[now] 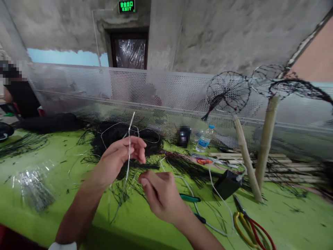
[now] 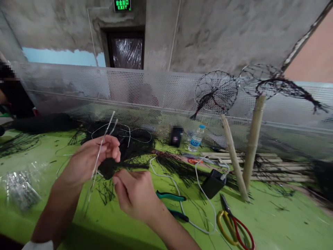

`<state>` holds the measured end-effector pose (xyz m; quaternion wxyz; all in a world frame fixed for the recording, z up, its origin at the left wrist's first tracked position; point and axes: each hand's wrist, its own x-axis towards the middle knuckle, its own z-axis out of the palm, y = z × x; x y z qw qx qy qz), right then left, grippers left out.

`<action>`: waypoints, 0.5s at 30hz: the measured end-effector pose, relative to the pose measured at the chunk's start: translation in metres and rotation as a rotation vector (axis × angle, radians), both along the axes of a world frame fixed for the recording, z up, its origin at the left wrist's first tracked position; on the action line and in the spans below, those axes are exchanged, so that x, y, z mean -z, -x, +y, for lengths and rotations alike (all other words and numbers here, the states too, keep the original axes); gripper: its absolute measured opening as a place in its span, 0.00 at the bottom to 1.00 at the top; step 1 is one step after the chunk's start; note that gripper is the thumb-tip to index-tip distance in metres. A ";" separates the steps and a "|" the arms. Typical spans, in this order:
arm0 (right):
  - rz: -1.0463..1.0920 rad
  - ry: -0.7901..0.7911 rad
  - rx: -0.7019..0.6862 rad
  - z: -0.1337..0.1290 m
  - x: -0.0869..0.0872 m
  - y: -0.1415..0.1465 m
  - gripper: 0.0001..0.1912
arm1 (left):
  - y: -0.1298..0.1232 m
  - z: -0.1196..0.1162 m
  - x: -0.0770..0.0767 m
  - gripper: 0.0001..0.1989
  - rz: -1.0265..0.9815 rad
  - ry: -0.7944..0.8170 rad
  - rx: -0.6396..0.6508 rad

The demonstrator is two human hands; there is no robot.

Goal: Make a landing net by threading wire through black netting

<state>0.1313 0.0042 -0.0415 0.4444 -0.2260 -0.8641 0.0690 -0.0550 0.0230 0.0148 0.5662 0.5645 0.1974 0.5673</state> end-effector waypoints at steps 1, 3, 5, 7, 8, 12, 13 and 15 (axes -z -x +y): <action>-0.058 -0.046 -0.013 0.002 0.002 0.000 0.12 | 0.003 -0.002 -0.004 0.15 -0.024 0.081 0.112; -0.094 -0.165 -0.017 0.009 0.009 -0.002 0.12 | 0.007 -0.006 -0.012 0.19 -0.084 0.263 0.305; 0.029 -0.202 0.052 0.022 0.020 -0.009 0.14 | 0.008 -0.011 -0.016 0.13 -0.197 0.392 0.388; 0.197 -0.146 0.157 0.042 0.030 -0.021 0.15 | 0.007 -0.018 -0.016 0.06 -0.293 0.438 0.441; 0.248 -0.102 0.203 0.052 0.033 -0.028 0.14 | 0.006 -0.021 -0.015 0.07 -0.312 0.435 0.479; 0.225 0.102 0.185 0.087 0.037 -0.050 0.13 | 0.003 -0.036 -0.008 0.18 -0.168 0.380 0.617; 0.202 0.158 0.140 0.092 0.037 -0.052 0.18 | 0.003 -0.038 -0.007 0.20 -0.109 0.361 0.618; 0.152 0.303 0.039 0.096 0.036 -0.051 0.24 | 0.006 -0.039 -0.006 0.21 0.013 0.321 0.592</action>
